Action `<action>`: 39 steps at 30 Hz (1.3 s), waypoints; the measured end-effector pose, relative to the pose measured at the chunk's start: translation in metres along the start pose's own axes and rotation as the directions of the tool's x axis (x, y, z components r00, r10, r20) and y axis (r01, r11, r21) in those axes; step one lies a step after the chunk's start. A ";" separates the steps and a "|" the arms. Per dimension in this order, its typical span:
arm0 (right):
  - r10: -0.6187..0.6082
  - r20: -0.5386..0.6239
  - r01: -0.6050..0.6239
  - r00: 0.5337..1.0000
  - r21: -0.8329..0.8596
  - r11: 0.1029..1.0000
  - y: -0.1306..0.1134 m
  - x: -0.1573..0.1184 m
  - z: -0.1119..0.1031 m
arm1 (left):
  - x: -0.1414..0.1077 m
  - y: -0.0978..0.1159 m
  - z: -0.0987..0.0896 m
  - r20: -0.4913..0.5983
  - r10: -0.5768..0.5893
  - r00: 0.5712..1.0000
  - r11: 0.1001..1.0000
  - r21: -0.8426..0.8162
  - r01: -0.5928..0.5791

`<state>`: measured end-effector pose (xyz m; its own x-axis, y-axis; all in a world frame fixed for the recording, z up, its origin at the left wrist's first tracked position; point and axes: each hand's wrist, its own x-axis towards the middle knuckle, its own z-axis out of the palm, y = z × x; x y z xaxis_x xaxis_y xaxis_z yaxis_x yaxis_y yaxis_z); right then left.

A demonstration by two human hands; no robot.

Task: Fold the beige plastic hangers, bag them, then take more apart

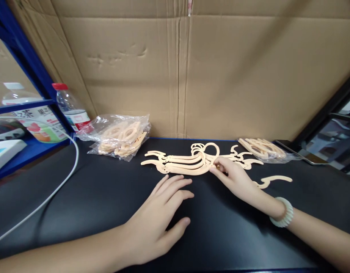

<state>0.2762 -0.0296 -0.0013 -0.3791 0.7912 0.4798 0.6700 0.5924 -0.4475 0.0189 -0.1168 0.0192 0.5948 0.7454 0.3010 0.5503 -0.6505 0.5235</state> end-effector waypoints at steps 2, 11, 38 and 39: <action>-0.071 0.023 0.072 0.997 -0.014 0.997 0.003 0.000 0.001 | 0.000 -0.004 0.001 0.037 -0.013 0.999 0.999 0.045 0.011; -0.138 0.072 0.149 0.988 -0.176 0.973 0.007 0.002 -0.002 | 0.004 -0.004 0.004 0.053 -0.090 0.995 0.993 0.082 0.085; 0.128 0.292 0.007 0.948 -0.420 0.908 0.047 0.042 0.015 | 0.037 -0.048 -0.003 0.209 -0.201 0.957 0.860 0.506 0.070; 0.125 0.288 0.006 0.950 -0.416 0.909 0.048 0.045 0.016 | 0.040 -0.048 -0.005 0.221 -0.211 0.952 0.860 0.505 0.073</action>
<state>0.2807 0.0369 -0.0135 -0.4599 0.8689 0.1828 0.8723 0.4806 -0.0898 0.0132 -0.0551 0.0102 0.5799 0.8147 0.0005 0.8126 -0.5786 0.0700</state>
